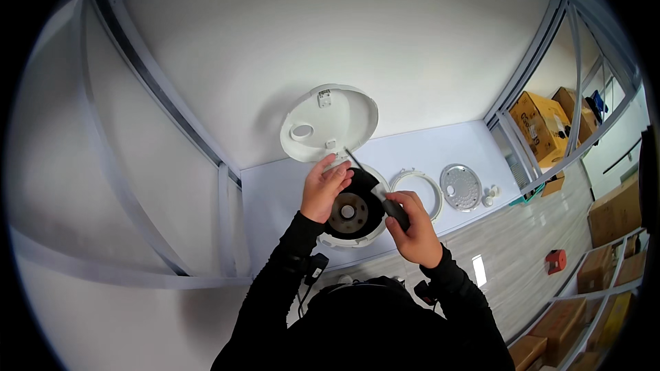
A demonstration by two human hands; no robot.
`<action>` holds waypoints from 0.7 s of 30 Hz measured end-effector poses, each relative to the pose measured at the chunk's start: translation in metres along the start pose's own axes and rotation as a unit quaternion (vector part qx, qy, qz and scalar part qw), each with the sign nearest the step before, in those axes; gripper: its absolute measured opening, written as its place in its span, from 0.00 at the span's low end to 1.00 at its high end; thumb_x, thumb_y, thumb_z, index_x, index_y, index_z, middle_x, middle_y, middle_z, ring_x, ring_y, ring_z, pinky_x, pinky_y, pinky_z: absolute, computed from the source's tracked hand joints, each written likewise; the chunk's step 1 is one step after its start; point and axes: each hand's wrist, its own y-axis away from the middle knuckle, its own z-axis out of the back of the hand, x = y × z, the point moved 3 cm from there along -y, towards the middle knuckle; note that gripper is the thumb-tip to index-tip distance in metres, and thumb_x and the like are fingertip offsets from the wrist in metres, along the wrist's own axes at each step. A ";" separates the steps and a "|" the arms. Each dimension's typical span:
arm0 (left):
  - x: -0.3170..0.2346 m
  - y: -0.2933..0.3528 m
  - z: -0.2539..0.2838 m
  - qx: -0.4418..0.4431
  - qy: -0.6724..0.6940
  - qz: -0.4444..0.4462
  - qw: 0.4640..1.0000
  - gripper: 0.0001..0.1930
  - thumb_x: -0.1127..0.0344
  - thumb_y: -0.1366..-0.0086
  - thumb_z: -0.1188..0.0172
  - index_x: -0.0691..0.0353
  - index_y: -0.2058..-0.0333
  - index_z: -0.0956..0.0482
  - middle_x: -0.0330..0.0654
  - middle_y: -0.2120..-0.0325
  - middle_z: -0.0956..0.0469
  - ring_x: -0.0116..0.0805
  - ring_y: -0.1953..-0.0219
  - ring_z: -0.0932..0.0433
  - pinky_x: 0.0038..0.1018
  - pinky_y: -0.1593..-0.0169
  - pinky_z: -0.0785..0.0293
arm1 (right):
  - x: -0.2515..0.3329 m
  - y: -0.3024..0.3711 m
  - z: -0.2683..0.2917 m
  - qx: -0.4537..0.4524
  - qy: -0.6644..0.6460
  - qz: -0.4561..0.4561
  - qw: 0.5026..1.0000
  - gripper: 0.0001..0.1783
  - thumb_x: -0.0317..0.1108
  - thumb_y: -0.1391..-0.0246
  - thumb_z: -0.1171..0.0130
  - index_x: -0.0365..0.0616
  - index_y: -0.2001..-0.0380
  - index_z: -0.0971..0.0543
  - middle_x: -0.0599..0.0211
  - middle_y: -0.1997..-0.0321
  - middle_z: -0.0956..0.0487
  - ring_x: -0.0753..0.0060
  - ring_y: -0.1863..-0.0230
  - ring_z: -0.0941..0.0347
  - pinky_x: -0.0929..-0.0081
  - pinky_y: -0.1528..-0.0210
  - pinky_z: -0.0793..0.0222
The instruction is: The person assembles a white cylindrical appliance on a white table. They attach a lid, insert and tighten screws with a screwdriver, and place a perforated metal plate on top. The person handles the appliance, lid, screws, and plate throughout the process.
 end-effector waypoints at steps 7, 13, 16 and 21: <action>0.012 0.004 0.001 0.091 -0.045 0.064 0.993 0.20 0.67 0.25 0.44 0.68 0.38 0.30 0.48 0.45 0.21 0.34 0.49 0.19 0.30 0.46 0.21 | 0.004 -0.009 -0.030 -0.005 0.049 0.031 0.998 0.28 0.19 0.45 0.44 0.39 0.39 0.30 0.43 0.41 0.33 0.42 0.47 0.28 0.60 0.47 0.27; 0.012 0.009 0.000 0.100 -0.014 0.087 0.991 0.19 0.69 0.23 0.48 0.66 0.37 0.30 0.48 0.45 0.22 0.35 0.49 0.19 0.32 0.45 0.20 | -0.002 -0.010 -0.050 -0.006 0.054 0.015 0.998 0.26 0.21 0.41 0.45 0.40 0.38 0.30 0.42 0.41 0.34 0.43 0.51 0.25 0.60 0.51 0.25; 0.013 0.012 0.000 0.104 -0.003 0.080 0.991 0.19 0.70 0.24 0.48 0.66 0.37 0.31 0.49 0.44 0.22 0.36 0.48 0.19 0.33 0.45 0.20 | -0.005 -0.012 -0.055 -0.004 0.024 -0.013 1.000 0.27 0.21 0.40 0.45 0.40 0.37 0.30 0.44 0.40 0.34 0.45 0.43 0.31 0.61 0.43 0.30; 0.016 0.010 0.004 0.109 -0.004 0.064 0.992 0.20 0.72 0.25 0.47 0.66 0.36 0.31 0.49 0.43 0.23 0.36 0.47 0.20 0.33 0.44 0.20 | -0.008 -0.015 -0.057 0.002 -0.021 -0.039 0.999 0.27 0.21 0.39 0.45 0.41 0.36 0.31 0.47 0.38 0.35 0.48 0.37 0.34 0.63 0.38 0.34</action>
